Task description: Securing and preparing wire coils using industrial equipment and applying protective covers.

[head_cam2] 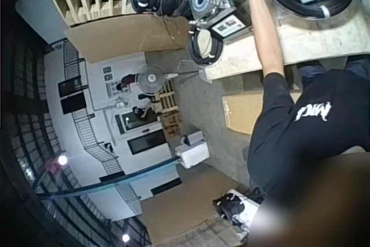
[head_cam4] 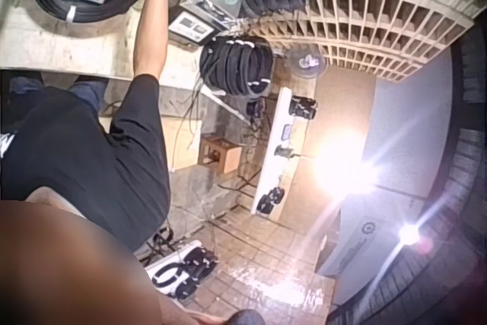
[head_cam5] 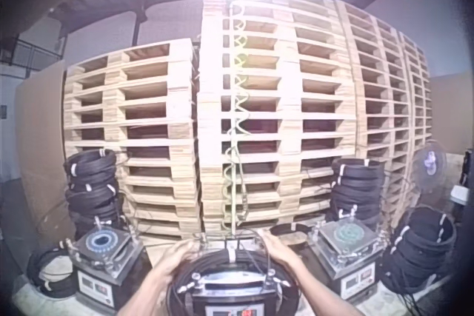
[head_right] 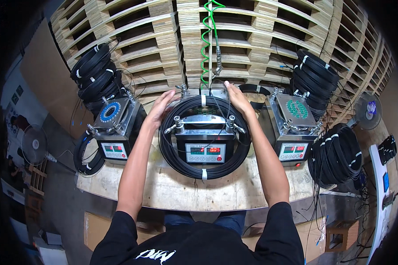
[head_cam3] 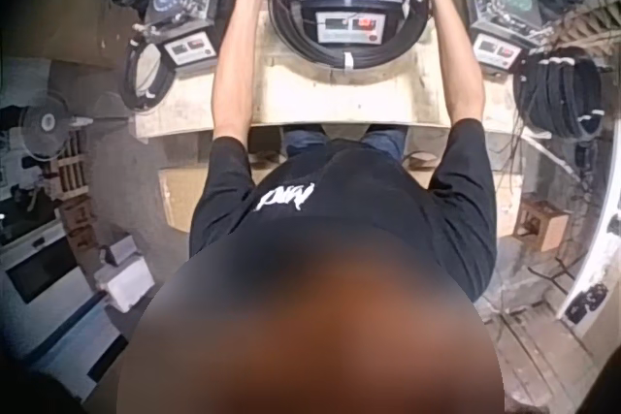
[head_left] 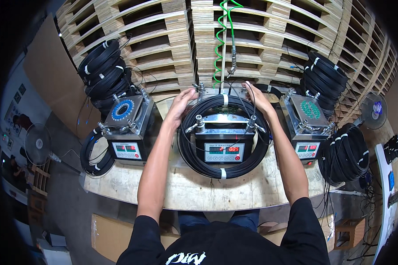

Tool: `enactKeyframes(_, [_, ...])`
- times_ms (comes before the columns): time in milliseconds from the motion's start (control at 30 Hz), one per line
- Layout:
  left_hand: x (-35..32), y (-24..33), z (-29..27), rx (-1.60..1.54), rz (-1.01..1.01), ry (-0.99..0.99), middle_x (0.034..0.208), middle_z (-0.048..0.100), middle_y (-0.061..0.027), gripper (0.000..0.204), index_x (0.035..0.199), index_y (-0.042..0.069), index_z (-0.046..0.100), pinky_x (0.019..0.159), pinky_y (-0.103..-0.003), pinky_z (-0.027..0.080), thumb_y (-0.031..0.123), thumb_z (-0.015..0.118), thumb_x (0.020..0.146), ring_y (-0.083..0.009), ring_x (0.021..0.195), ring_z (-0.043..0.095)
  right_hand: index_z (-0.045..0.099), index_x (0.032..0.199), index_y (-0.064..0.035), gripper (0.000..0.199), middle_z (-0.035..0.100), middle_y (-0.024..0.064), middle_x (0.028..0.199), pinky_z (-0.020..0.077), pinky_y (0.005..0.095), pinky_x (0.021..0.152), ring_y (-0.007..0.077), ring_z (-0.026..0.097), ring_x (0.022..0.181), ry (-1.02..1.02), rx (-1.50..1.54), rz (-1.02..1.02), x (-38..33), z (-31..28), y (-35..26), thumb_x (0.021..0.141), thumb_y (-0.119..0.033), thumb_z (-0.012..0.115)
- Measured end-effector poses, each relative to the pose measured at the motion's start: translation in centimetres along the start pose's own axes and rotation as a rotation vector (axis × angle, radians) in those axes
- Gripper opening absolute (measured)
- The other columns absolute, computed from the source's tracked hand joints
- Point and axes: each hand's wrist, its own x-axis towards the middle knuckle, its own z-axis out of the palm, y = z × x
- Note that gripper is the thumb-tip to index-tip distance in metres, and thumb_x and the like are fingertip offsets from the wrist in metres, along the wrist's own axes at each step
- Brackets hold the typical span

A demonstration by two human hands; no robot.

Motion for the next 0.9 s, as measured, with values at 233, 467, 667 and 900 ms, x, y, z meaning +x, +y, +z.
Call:
enactKeyframes(233, [-0.8,6.2,0.4,0.308,-0.107,0.005,0.116,0.064,-0.0152,0.081,0.140,0.007,0.053,0.068,-0.031,0.055,0.073,0.044,0.094,-0.0184,0.079,0.065,0.060,0.126,0.0006,0.056,0.064,0.0090,0.096,0.0477,0.0302,0.075,0.0164,0.059,0.079,0.160,-0.063,0.021,-1.7,0.4,-1.3,0.106,-0.049,0.042])
enactKeyframes(467, [0.3,3.2,1.1,0.526,0.046,-0.025,0.120,0.064,-0.0178,0.082,0.140,0.004,0.053,0.084,-0.036,0.052,0.072,0.035,0.098,-0.0232,0.103,0.063,0.061,0.122,0.0039,0.064,0.065,0.0102,0.097,0.0477,0.0326,0.080,0.0173,0.059,0.082,0.131,0.003,0.094,-2.4,0.7,-3.3,0.105,-0.054,0.038])
enactKeyframes(667, [-0.7,-0.2,2.8,0.309,0.129,0.168,0.121,0.066,-0.0144,0.070,0.127,-0.003,0.062,0.095,-0.033,0.045,0.059,0.039,0.103,-0.0207,0.103,0.063,0.061,0.122,0.0021,0.065,0.062,0.0088,0.094,0.0463,0.0301,0.080,0.0172,0.056,0.081,0.077,-0.056,0.067,-2.0,0.1,-2.3,0.105,-0.056,0.036])
enactKeyframes(900, [-1.2,0.5,2.7,0.347,0.086,0.163,0.111,0.069,-0.0157,0.075,0.125,-0.001,0.066,0.093,-0.032,0.046,0.064,0.037,0.102,-0.0199,0.100,0.063,0.063,0.116,0.0050,0.063,0.067,0.0207,0.095,0.0475,0.0414,0.084,0.0326,0.063,0.090,0.208,0.030,-0.042,-2.6,1.0,-3.5,0.106,-0.052,0.036])
